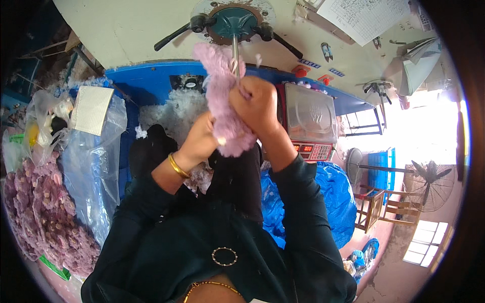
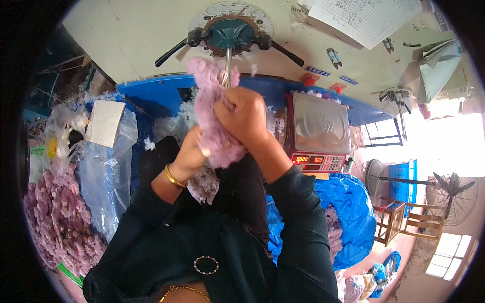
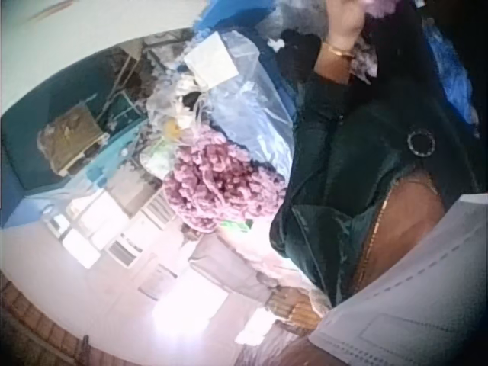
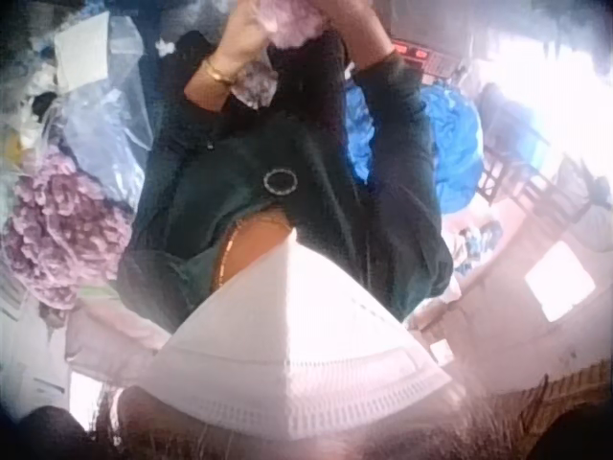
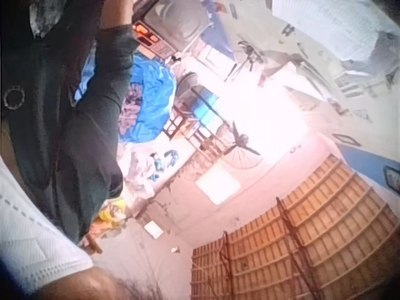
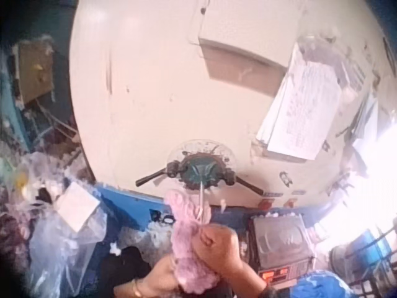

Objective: The person is stuffing pink fluffy material into a small pink plush toy. They repeatedly pull the material from a pile, insert it into the toy, and then place the stuffed toy onto a digital scale.

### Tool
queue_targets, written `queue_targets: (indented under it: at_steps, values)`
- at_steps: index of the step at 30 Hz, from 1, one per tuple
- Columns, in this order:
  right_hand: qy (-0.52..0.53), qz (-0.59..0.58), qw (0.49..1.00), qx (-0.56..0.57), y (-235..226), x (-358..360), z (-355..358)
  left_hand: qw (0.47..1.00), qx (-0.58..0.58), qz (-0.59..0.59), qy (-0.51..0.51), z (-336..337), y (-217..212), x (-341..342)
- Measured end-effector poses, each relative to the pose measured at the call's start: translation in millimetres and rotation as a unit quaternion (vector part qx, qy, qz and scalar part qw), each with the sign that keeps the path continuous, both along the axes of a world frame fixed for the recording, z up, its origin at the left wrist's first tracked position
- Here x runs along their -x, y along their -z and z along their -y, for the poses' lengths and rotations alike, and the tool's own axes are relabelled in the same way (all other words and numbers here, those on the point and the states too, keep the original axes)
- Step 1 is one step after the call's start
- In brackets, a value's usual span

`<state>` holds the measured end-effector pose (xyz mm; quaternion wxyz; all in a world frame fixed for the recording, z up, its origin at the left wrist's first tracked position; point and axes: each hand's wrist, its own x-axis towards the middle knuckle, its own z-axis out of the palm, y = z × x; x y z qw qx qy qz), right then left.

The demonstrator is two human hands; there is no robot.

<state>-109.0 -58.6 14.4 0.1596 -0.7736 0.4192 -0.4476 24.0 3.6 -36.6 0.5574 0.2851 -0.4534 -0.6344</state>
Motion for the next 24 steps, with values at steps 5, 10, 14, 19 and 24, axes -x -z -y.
queue_targets:
  at_steps: [5,10,14,19,24]
  values:
    - [0.082,-0.009,0.996,-0.024,-2,-12,46,0.987,-0.107,-0.112,0.047,31,-30,-3]
    - [0.064,-0.014,0.997,-0.046,1,-8,0,0.989,-0.104,-0.101,-0.014,-13,-26,0]
    - [0.089,-0.002,0.993,-0.076,-5,-11,30,0.987,-0.096,-0.113,0.061,15,-30,-15]
    - [0.027,0.033,0.989,-0.142,5,3,-5,0.969,-0.128,-0.117,0.175,-5,4,-37]
    - [-0.077,0.187,0.923,-0.328,6,24,4,0.917,-0.188,-0.235,0.262,15,13,-28]
